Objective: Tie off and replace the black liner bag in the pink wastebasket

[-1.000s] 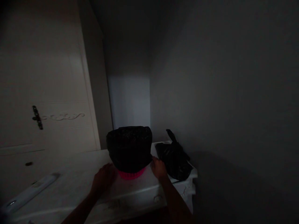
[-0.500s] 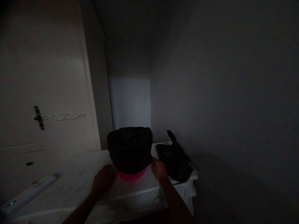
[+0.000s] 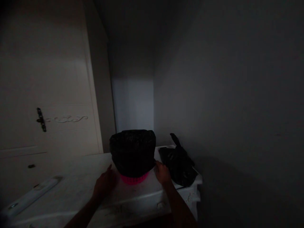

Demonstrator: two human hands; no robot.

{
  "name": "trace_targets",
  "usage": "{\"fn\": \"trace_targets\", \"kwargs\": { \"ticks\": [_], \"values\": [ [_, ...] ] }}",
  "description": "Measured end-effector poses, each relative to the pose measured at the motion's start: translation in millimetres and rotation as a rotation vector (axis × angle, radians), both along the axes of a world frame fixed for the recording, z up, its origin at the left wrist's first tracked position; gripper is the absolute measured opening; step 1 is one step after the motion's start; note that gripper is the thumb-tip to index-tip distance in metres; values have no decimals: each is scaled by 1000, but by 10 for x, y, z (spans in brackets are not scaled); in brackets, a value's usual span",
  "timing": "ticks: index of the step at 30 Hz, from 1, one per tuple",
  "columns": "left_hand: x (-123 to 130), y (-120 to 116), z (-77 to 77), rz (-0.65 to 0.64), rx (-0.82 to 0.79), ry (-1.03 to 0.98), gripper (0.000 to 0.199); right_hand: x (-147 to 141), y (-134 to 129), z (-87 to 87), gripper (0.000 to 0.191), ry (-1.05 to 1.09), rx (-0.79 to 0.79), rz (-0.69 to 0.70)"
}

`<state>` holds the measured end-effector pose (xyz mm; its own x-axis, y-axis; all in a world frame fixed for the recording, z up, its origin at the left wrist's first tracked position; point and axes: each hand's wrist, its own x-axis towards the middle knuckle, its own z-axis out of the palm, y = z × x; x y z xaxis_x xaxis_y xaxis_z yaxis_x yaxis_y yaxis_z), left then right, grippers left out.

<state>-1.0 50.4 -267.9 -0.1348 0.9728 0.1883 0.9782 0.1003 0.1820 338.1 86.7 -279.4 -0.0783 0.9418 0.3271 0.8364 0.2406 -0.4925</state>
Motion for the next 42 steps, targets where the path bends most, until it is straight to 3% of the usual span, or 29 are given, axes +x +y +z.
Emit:
{"fn": "trace_targets", "kwargs": {
  "ticks": [5, 12, 19, 23, 33, 42],
  "values": [
    [-20, 6, -20, -56, 44, 34, 43, -2, -1, -4, 41, 17, 8, 4],
    [15, -49, 46, -52, 48, 15, 49, 10, 25, -32, 42, 36, 28, 18],
    [-34, 10, -16, -63, 27, 77, 32, 17, 33, -43, 46, 39, 22, 16],
    [-58, 44, -68, -70, 50, 67, 33, 16, 35, -45, 46, 37, 29, 25],
    [5, -36, 30, -58, 38, 63, 32, 29, 35, -38, 46, 36, 14, 26],
    [-30, 3, -14, -62, 43, 54, 32, 36, 36, -52, 44, 59, 28, 26]
  ]
}}
